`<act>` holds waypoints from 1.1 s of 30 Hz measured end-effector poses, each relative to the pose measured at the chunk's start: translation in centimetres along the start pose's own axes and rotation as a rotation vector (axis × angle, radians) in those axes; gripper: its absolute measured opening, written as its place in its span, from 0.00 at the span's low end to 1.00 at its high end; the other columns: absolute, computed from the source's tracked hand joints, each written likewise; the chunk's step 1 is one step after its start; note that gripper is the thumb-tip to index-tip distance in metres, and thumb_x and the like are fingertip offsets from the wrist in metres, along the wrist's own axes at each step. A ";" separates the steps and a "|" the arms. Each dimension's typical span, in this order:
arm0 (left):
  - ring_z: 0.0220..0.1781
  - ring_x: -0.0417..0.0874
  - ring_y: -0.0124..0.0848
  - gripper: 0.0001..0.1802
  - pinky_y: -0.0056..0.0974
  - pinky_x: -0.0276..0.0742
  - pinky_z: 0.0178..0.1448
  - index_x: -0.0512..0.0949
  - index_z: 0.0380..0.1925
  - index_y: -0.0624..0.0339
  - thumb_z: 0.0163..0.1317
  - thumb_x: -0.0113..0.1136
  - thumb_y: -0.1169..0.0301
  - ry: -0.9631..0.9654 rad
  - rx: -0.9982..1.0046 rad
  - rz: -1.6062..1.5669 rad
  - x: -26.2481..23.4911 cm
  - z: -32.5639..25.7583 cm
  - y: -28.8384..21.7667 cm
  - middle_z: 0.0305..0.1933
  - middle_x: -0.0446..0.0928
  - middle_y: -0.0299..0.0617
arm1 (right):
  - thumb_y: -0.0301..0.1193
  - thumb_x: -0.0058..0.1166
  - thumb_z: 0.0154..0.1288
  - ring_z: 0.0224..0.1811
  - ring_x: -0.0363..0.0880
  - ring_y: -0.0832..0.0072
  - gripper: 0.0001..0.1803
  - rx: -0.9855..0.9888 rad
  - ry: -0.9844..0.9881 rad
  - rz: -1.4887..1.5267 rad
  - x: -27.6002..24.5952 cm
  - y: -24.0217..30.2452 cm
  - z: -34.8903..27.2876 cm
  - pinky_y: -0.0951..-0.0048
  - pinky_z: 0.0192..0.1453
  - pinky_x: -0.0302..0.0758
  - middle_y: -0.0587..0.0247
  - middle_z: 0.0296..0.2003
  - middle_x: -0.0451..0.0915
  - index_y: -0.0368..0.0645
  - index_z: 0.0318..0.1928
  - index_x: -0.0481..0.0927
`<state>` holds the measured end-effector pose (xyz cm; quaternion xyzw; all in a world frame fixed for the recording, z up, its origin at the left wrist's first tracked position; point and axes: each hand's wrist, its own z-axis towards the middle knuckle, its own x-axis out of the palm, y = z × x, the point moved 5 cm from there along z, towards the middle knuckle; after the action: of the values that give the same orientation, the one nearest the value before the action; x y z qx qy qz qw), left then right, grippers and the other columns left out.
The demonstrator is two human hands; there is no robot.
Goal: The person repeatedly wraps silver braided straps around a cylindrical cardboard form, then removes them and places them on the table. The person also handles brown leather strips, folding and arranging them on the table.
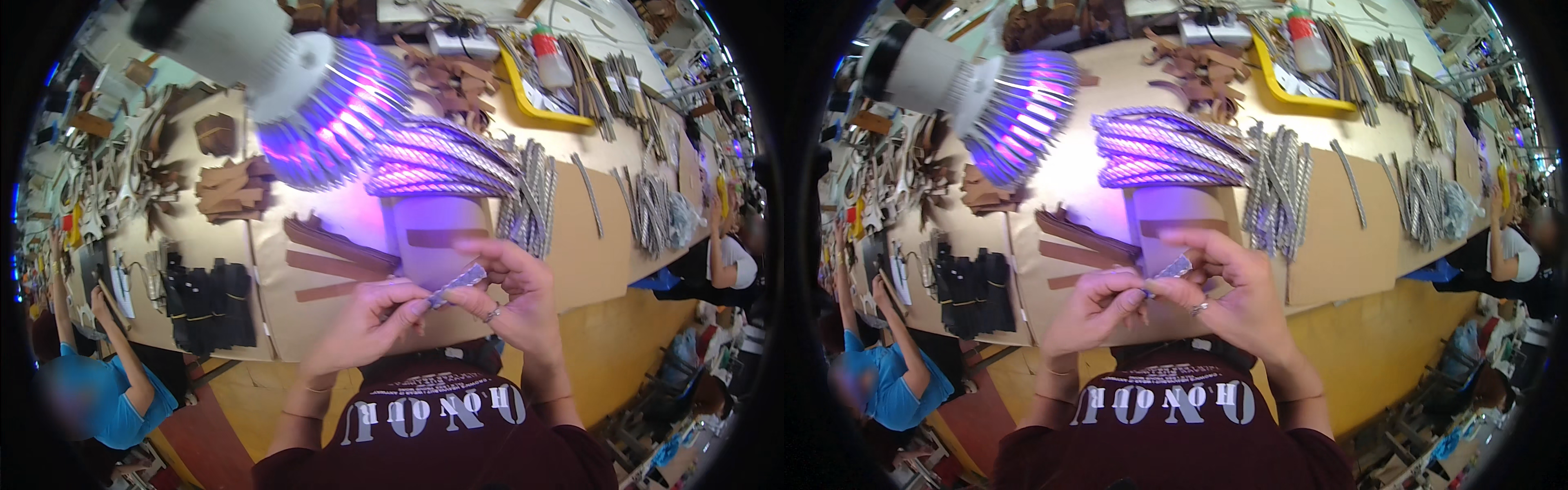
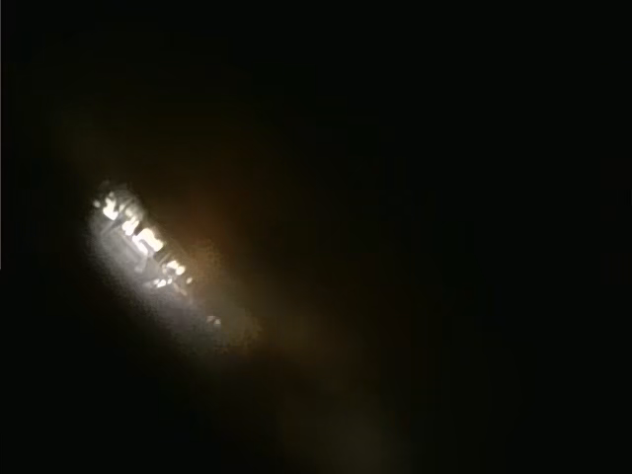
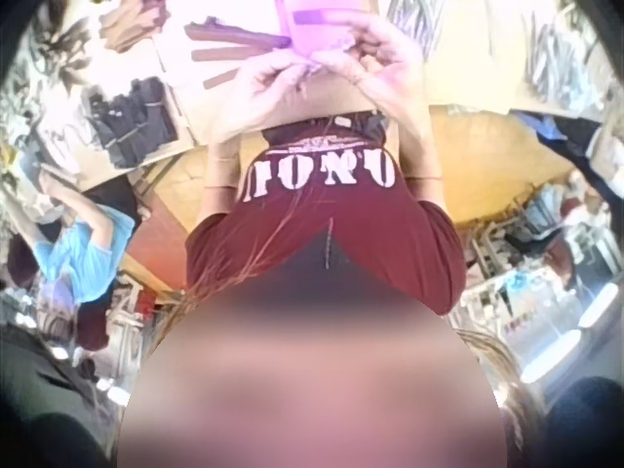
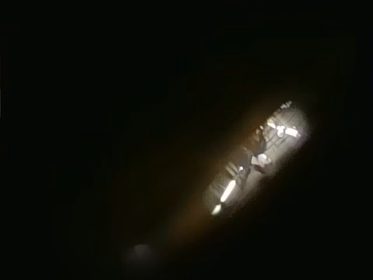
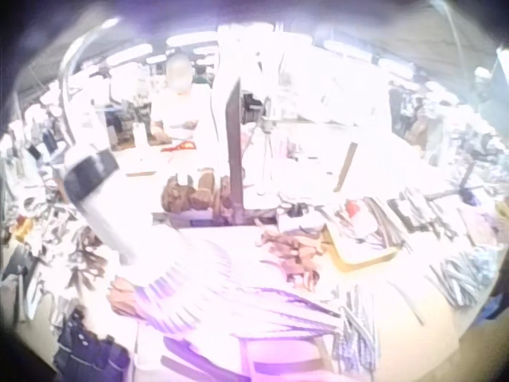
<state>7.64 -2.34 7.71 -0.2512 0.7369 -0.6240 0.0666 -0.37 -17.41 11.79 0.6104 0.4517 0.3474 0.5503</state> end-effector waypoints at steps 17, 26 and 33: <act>0.69 0.70 0.46 0.29 0.50 0.61 0.72 0.74 0.58 0.61 0.56 0.67 0.63 -0.281 0.469 1.174 6.9 0.1 1.2 0.66 0.70 0.53 | 0.21 0.63 0.62 0.36 0.77 0.84 0.12 0.032 -0.196 0.105 -2.5 -6.4 -2.4 0.82 0.37 0.73 0.66 0.35 0.79 0.35 0.44 0.75; 0.70 0.69 0.44 0.27 0.51 0.51 0.76 0.75 0.57 0.57 0.63 0.61 0.54 -0.262 0.531 1.463 7.6 -0.2 3.3 0.66 0.71 0.51 | 0.21 0.63 0.61 0.35 0.79 0.80 0.10 0.025 -0.235 0.076 -5.0 -6.9 -3.5 0.78 0.42 0.76 0.65 0.35 0.80 0.35 0.43 0.79; 0.69 0.71 0.39 0.20 0.49 0.49 0.78 0.77 0.54 0.49 0.66 0.58 0.55 -0.257 0.586 1.613 7.2 -0.2 3.4 0.64 0.73 0.44 | 0.21 0.64 0.58 0.34 0.81 0.75 0.07 -0.142 -0.152 -0.197 -4.8 -6.4 -2.4 0.76 0.39 0.76 0.61 0.35 0.81 0.35 0.38 0.81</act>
<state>0.32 -5.09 6.04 0.3069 0.4863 -0.5179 0.6334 -5.37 -21.12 6.24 0.5471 0.4406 0.2755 0.6563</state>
